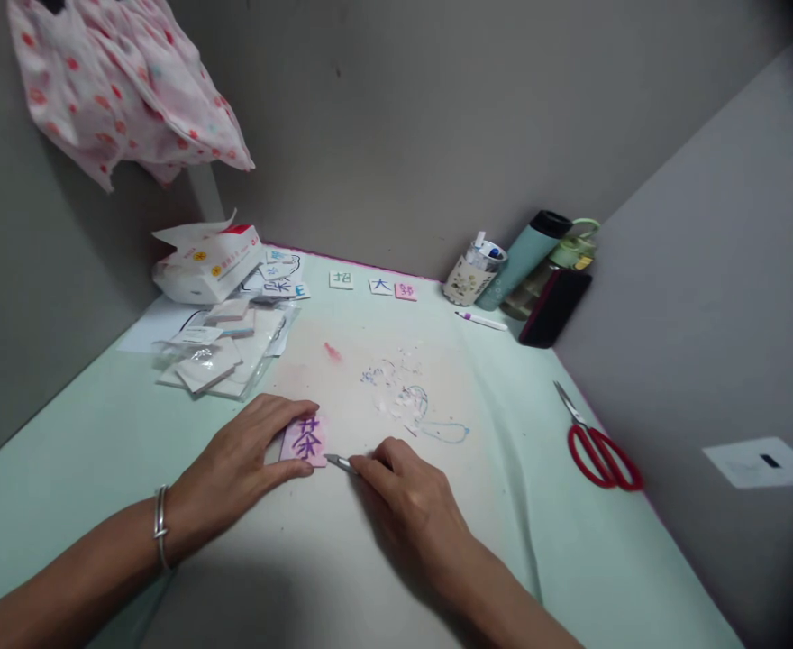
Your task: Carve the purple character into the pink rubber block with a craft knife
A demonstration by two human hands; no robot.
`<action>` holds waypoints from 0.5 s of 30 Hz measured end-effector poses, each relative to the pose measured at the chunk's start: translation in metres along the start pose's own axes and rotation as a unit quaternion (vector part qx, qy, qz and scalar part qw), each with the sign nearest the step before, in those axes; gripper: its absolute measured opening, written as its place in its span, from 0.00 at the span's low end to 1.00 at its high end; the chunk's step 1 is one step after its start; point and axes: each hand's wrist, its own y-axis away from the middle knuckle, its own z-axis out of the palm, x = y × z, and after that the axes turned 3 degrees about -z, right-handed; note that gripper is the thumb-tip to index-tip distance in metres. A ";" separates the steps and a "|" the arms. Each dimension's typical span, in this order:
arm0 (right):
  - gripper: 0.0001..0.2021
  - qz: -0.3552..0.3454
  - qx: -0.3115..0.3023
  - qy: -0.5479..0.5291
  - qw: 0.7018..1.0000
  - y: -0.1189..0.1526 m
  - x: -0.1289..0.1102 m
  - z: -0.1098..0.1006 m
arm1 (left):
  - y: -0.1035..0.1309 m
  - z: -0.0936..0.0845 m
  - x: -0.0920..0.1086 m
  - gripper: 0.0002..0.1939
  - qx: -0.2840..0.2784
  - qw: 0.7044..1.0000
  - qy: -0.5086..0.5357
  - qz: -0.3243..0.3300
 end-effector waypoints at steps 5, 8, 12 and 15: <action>0.14 0.001 -0.002 -0.027 1.000 0.002 -0.001 0.002 | -0.001 -0.001 0.003 0.24 -0.009 1.000 0.005 -0.009; 0.15 -0.005 0.002 -0.009 1.000 0.001 -0.001 0.002 | -0.001 -0.002 0.004 0.24 -0.014 1.000 0.003 -0.012; 0.14 -0.006 0.031 0.002 1.000 0.000 0.001 0.002 | -0.002 -0.004 0.004 0.24 -0.012 1.000 0.002 -0.003; 0.14 -0.004 0.029 -0.018 0.999 0.000 0.000 0.001 | -0.001 -0.003 0.004 0.24 -0.010 1.000 0.000 -0.003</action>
